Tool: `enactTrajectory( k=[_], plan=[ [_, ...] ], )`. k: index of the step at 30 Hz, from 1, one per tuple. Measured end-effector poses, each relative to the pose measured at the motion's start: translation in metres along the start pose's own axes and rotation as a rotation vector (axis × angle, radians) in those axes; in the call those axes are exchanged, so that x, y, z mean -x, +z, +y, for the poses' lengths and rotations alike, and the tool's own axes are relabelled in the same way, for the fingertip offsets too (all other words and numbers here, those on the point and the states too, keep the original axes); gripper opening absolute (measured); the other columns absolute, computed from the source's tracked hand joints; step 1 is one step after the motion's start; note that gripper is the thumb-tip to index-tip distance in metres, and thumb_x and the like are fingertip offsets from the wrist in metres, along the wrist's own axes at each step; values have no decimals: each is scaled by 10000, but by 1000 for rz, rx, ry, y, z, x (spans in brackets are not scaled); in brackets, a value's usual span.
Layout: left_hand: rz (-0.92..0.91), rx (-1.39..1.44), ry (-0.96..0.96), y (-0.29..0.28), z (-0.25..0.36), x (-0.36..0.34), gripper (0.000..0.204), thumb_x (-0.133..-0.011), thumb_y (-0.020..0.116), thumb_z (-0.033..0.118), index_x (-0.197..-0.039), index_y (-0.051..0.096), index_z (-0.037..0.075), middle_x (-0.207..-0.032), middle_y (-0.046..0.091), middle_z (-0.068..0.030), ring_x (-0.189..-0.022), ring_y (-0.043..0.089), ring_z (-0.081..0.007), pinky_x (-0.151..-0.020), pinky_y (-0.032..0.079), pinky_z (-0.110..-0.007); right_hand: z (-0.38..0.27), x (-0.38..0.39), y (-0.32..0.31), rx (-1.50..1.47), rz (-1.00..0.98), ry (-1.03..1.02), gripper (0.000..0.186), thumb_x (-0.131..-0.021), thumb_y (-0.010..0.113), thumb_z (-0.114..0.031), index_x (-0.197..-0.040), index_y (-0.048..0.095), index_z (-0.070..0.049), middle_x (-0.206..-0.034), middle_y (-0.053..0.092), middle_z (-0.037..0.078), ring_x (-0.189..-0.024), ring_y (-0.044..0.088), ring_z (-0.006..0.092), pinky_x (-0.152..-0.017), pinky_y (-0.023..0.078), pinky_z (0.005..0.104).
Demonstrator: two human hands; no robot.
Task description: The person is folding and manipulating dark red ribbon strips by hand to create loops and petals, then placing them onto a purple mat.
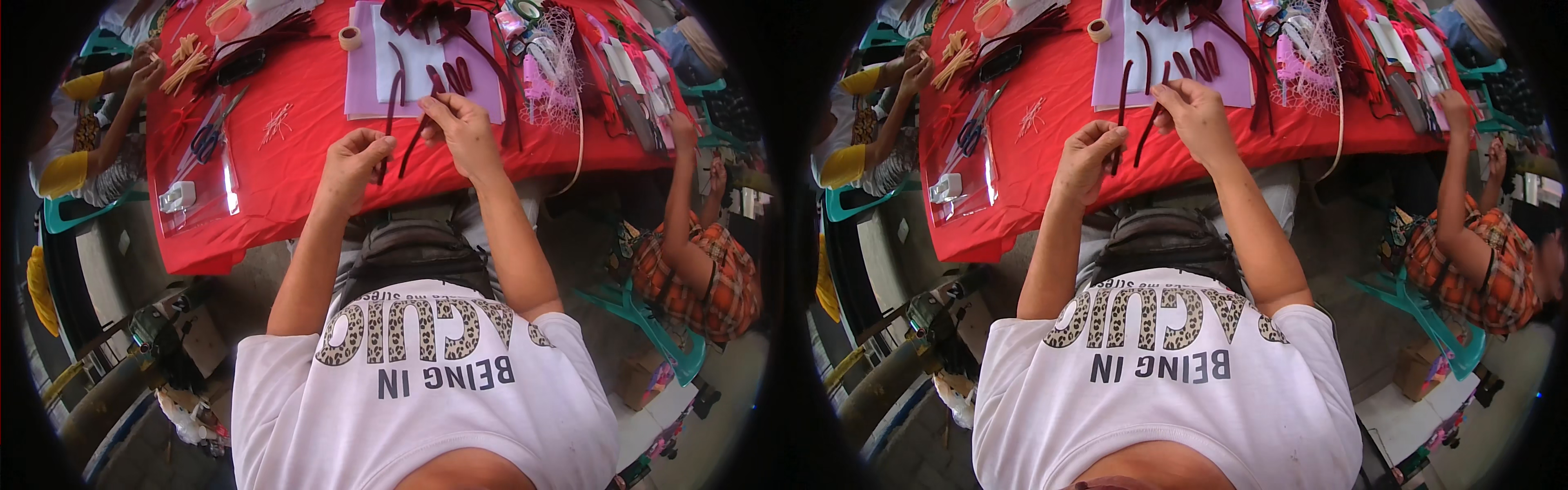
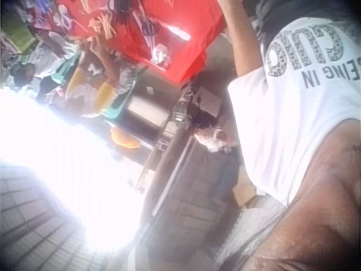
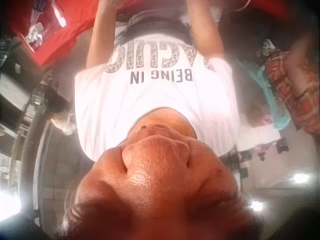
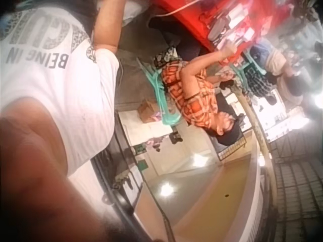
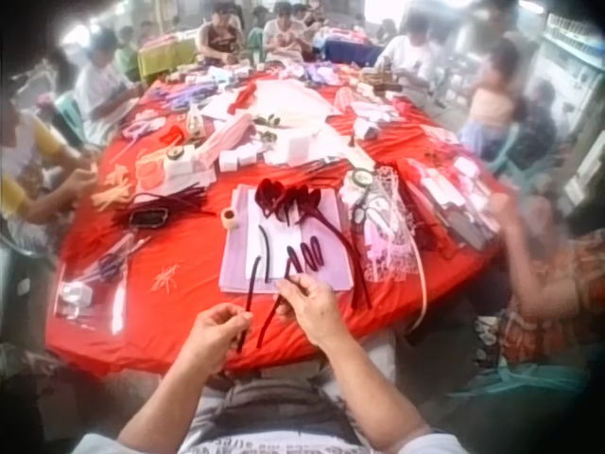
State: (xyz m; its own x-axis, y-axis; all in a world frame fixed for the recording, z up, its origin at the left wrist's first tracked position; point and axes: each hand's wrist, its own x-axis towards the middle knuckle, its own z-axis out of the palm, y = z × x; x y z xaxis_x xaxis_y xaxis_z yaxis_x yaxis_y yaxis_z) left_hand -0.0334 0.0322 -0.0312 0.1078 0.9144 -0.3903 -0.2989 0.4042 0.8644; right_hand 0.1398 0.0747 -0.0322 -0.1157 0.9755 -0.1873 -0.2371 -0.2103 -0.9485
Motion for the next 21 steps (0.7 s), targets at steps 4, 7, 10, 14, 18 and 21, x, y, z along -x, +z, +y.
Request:
enactTrajectory(
  k=[4,7,10,14,18,21],
  plan=[
    [57,-30,37,0,2,-1,92,-816,636,126,-812,583,51,-636,546,22,-494,445,-23,-443,333,-174,3,-21,9,275,-18,-14,270,-831,631,-216,-976,615,11,-746,600,28,-562,543,60,-497,444,198],
    [-21,-65,19,-4,7,2,141,-791,661,174,-796,591,52,-616,526,35,-500,438,-26,-447,321,-177,1,-19,12,511,37,-179,328,-819,646,-239,-1017,604,19,-752,604,43,-576,559,84,-520,469,226],
    [-104,-124,-15,-8,9,7,133,-798,647,174,-796,595,52,-615,528,38,-506,438,-23,-450,317,-178,-12,-8,16,98,-157,-93,296,-838,625,-204,-1049,606,3,-788,611,29,-597,520,62,-525,446,210],
    [-141,-178,-48,-5,14,12,123,-810,631,166,-820,602,47,-643,547,24,-519,449,-24,-465,336,-175,-10,-2,7,2,-206,-90,209,-863,587,-141,-1017,620,-5,-830,620,42,-611,533,65,-529,433,193],
    [17,-19,36,-5,11,14,131,-823,621,158,-865,610,35,-689,587,-11,-542,496,-44,-487,368,-177,-14,11,2,-195,-78,-52,157,-856,587,-105,-969,632,-5,-810,628,44,-632,563,84,-538,454,209],
    [154,163,162,-6,9,14,129,-828,615,101,-922,597,14,-721,599,-49,-576,555,-108,-508,420,-214,-10,21,3,-240,-49,-10,155,-852,589,-95,-973,630,-8,-818,631,45,-643,575,94,-545,464,220]
  ],
)
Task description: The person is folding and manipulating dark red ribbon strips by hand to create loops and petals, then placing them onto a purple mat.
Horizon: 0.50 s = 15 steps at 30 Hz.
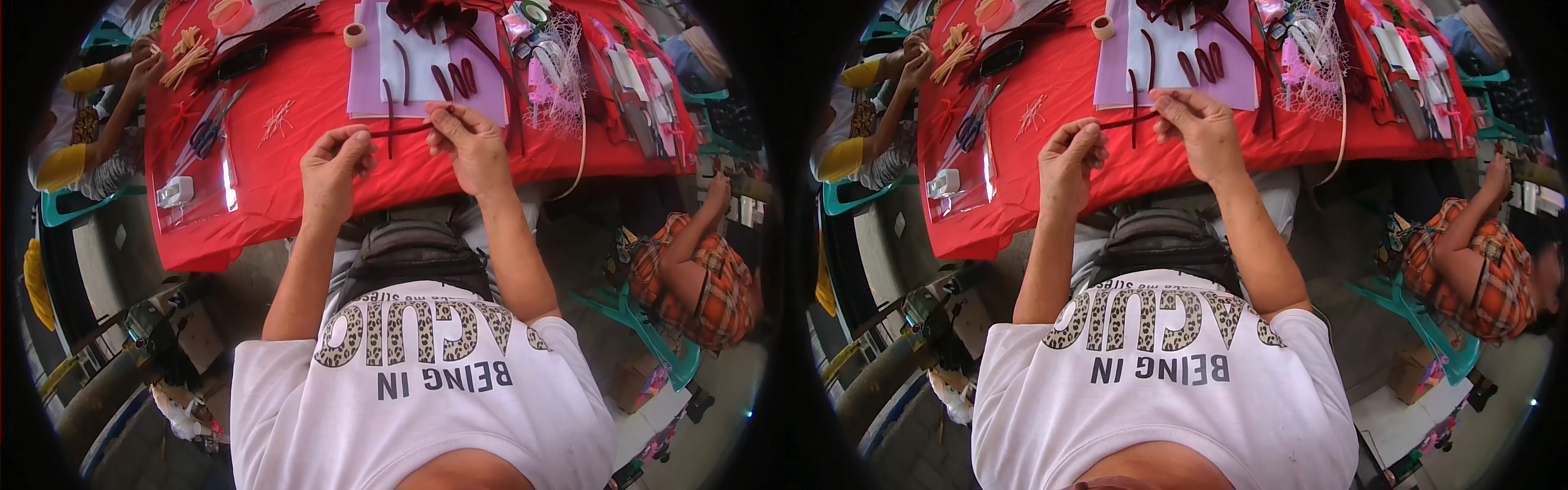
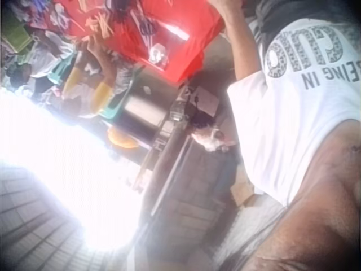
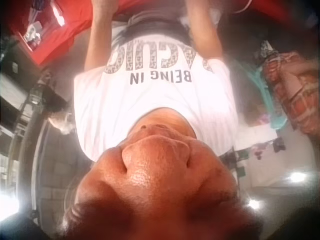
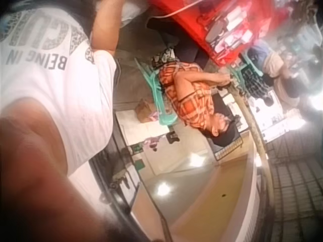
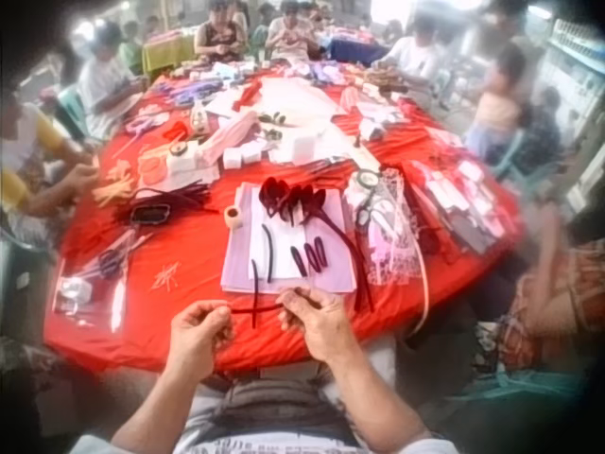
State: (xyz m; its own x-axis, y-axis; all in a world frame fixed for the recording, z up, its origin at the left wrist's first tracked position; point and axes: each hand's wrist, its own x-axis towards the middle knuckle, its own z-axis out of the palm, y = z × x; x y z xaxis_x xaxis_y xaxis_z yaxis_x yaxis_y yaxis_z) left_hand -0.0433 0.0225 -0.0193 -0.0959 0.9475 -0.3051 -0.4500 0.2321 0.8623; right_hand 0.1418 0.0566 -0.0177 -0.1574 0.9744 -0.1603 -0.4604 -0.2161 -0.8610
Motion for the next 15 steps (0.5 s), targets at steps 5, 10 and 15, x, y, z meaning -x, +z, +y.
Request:
enactTrajectory(
  k=[5,10,15],
  plan=[
    [49,305,94,4,0,1,117,-840,595,68,-946,596,21,-753,602,-54,-662,581,-128,-572,462,-241,18,19,9,-73,16,57,175,-847,599,-99,-992,628,-6,-815,625,34,-638,574,94,-558,473,223],
    [0,329,181,2,-1,2,92,-868,558,84,-931,592,27,-780,610,-63,-656,569,-123,-588,460,-243,21,31,15,-4,22,84,190,-864,580,-113,-1004,623,7,-795,610,25,-628,568,82,-556,477,217],
    [-131,148,210,9,8,11,97,-875,551,92,-913,592,14,-777,615,-72,-650,554,-105,-594,440,-223,8,34,8,157,1,62,203,-876,560,-112,-1036,610,1,-766,593,3,-635,567,74,-539,471,207]
  ],
)
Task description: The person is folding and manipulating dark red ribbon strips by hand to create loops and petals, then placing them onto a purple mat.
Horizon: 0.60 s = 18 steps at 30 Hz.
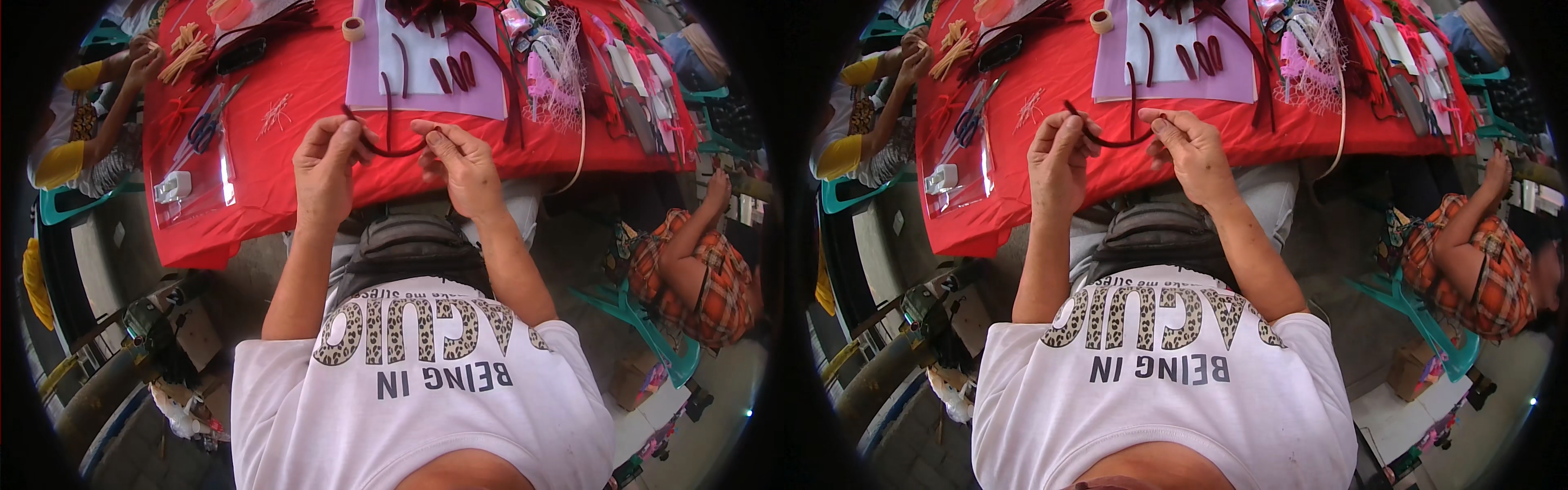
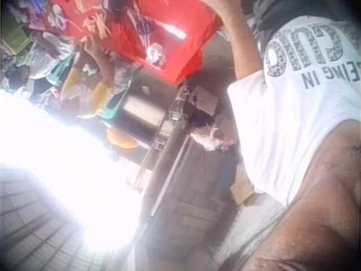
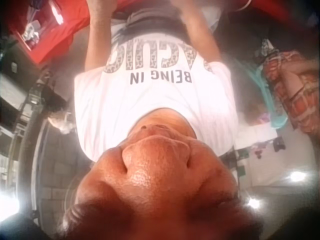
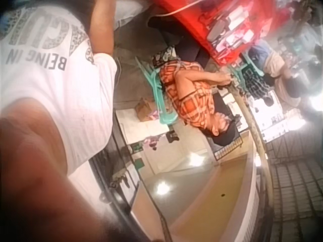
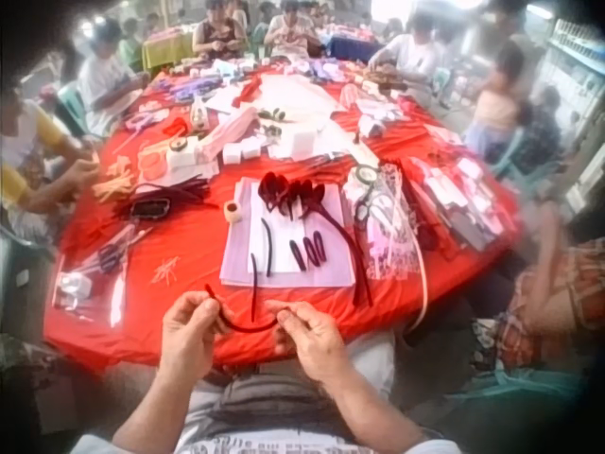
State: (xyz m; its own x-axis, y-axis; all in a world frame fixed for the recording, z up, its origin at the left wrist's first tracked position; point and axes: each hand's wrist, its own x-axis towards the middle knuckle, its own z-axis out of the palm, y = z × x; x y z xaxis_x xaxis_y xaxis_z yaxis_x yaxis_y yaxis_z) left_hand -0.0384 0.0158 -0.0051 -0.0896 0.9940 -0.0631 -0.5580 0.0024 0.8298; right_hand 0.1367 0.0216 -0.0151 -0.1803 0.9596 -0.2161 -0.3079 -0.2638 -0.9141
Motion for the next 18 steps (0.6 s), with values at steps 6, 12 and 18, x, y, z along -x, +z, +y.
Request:
enactTrajectory(
  k=[6,12,18],
  plan=[
    [-128,-483,-101,8,8,16,129,-861,582,94,-926,602,-17,-741,613,-28,-651,536,-58,-589,423,-189,-21,12,-2,16,-38,35,162,-843,593,-73,-987,606,-1,-771,626,43,-636,608,93,-530,498,211],
    [-187,-569,-142,15,7,30,121,-843,602,55,-937,612,-22,-776,608,-8,-691,541,-44,-608,431,-178,-26,24,3,-111,-90,74,151,-835,606,-70,-955,602,20,-763,631,73,-644,629,128,-567,540,238],
    [-200,-577,-157,26,14,34,118,-847,595,44,-939,612,-27,-792,607,-5,-715,532,-36,-631,438,-173,-27,27,5,-74,-75,51,145,-838,597,-57,-960,599,22,-770,631,82,-648,630,134,-566,540,239]
  ],
)
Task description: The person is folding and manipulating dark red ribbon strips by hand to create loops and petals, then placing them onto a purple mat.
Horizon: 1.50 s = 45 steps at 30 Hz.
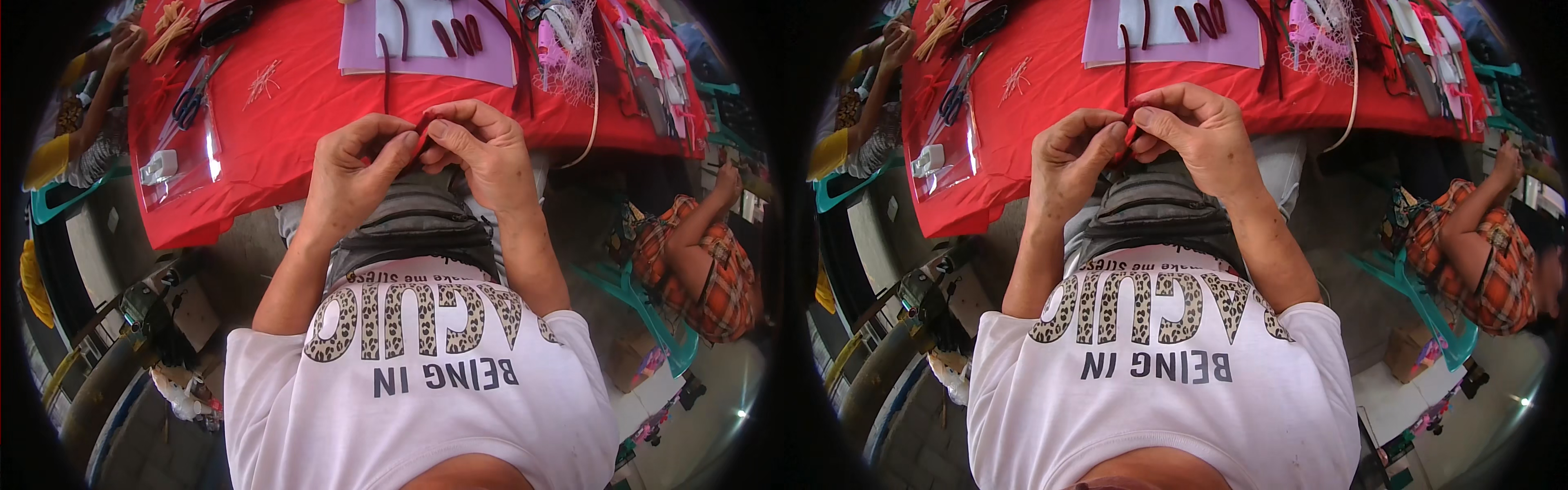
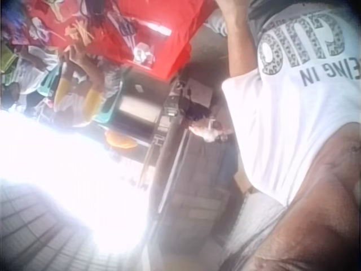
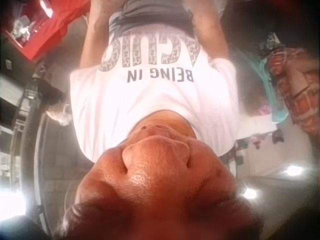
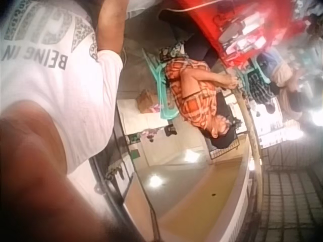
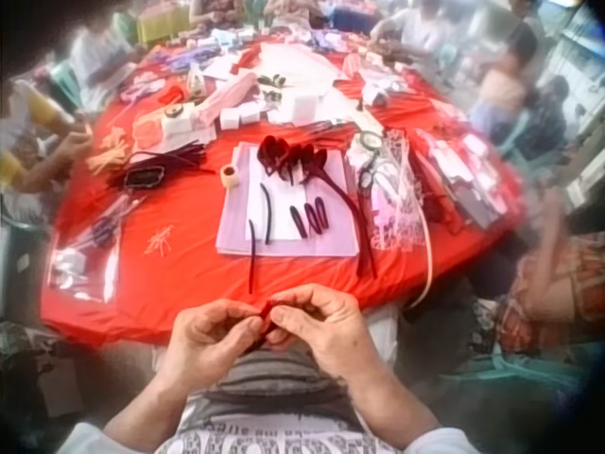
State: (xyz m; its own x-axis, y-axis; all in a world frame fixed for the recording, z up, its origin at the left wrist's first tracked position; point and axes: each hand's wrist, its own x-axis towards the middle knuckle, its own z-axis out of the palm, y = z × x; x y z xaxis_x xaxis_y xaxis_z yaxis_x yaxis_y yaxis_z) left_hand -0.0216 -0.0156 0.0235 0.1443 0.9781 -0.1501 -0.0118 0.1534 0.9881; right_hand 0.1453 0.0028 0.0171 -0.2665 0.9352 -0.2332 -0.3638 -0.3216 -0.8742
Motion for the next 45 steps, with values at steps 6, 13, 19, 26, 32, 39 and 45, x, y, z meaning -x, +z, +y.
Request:
enactTrajectory(
  k=[6,13,19,26,32,39,45],
  plan=[
    [0,-2,29,1,-3,-1,121,-848,596,46,-939,612,-32,-810,611,-9,-724,535,-38,-640,444,-173,0,1,2,-16,-7,-4,148,-839,593,-52,-966,596,24,-777,630,84,-646,629,133,-570,541,241],
    [-2,-57,49,2,3,-1,122,-837,608,52,-931,620,-24,-798,623,-12,-727,554,-40,-649,457,-181,0,2,2,-45,-31,6,148,-842,586,-46,-971,596,26,-781,629,85,-645,627,130,-571,544,242],
    [-20,-156,66,1,8,-1,113,-835,600,59,-912,624,-20,-763,623,-9,-706,555,-38,-641,455,-181,0,3,3,-58,-37,-3,135,-843,585,-47,-957,598,24,-776,628,85,-643,628,132,-567,543,243],
    [-35,-208,65,0,7,-1,122,-840,597,87,-897,627,-16,-735,617,-3,-685,553,-32,-630,445,-179,2,4,4,-70,-29,-6,125,-842,597,-74,-926,607,17,-760,629,75,-624,624,129,-548,538,242],
    [-12,-170,73,5,4,-3,146,-845,604,114,-901,632,-18,-725,599,17,-678,516,-15,-606,416,-172,12,-1,0,-45,44,-58,79,-814,630,-80,-876,636,-30,-743,624,15,-570,517,44,-494,403,174],
    [-36,19,-91,6,-4,-7,196,-843,607,137,-903,629,-47,-714,617,-18,-642,523,-48,-570,423,-193,25,-1,7,-185,141,-84,42,-798,629,-50,-836,638,-66,-731,609,-17,-579,452,12,-511,344,163],
    [-124,171,-189,4,-11,-12,201,-863,584,155,-892,629,-39,-729,607,-18,-649,524,-55,-582,419,-192,32,1,8,-239,186,-68,28,-804,622,-49,-827,628,-64,-742,613,-6,-584,465,20,-516,356,163]
  ],
)
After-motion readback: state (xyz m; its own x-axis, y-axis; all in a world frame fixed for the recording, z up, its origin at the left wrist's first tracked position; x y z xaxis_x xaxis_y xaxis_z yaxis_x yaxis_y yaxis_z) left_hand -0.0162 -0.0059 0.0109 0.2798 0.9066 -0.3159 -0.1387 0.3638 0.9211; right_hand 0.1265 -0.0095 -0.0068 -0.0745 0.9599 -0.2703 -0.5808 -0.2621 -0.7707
